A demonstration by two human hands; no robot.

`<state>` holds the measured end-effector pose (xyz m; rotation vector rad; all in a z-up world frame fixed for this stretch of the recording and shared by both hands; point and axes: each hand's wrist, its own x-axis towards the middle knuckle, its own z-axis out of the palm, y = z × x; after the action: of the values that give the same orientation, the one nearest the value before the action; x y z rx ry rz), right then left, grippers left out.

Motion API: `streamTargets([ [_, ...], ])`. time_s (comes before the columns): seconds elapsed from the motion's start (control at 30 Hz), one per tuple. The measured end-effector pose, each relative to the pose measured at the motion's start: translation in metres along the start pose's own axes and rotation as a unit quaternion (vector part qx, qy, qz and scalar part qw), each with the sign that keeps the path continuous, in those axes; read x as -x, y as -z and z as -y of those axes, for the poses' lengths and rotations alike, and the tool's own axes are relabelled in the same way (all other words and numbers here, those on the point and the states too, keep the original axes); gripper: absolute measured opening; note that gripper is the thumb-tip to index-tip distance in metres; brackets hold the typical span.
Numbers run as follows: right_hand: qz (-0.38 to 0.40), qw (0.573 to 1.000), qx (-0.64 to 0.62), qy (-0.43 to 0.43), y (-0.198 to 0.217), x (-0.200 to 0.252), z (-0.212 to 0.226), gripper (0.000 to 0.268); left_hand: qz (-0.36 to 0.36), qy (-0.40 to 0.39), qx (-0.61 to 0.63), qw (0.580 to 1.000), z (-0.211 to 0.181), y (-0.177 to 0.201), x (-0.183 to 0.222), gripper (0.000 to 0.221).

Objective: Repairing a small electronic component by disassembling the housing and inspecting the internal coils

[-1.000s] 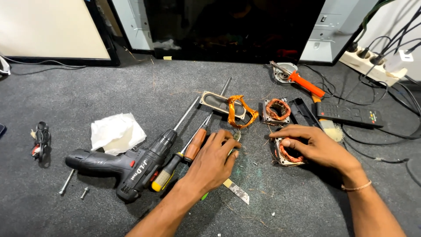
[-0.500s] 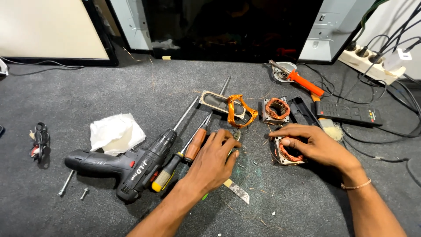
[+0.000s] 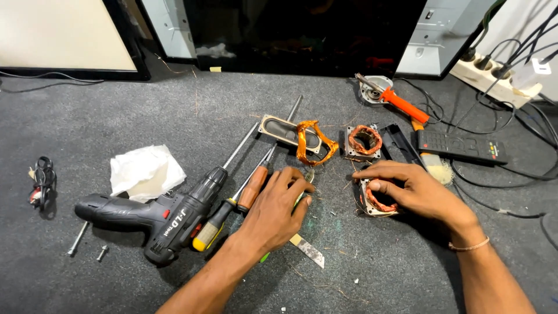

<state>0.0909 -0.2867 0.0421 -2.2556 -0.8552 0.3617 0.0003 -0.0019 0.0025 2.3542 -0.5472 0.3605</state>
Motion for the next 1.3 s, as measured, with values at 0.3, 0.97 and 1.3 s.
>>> streamTargets([
  [0.3,-0.005,1.000,-0.001,-0.009,0.001,-0.001,0.007,0.041,0.032,0.029,0.005,0.999,-0.002,0.004,-0.001,0.015],
  [0.97,-0.005,1.000,0.000,-0.015,0.000,0.001,0.005,0.040,0.024,0.007,-0.005,1.000,-0.002,0.003,0.000,0.015],
  [1.3,-0.004,1.000,0.007,-0.003,-0.001,0.000,0.002,0.040,0.032,0.017,-0.004,0.999,-0.003,0.004,0.001,0.016],
])
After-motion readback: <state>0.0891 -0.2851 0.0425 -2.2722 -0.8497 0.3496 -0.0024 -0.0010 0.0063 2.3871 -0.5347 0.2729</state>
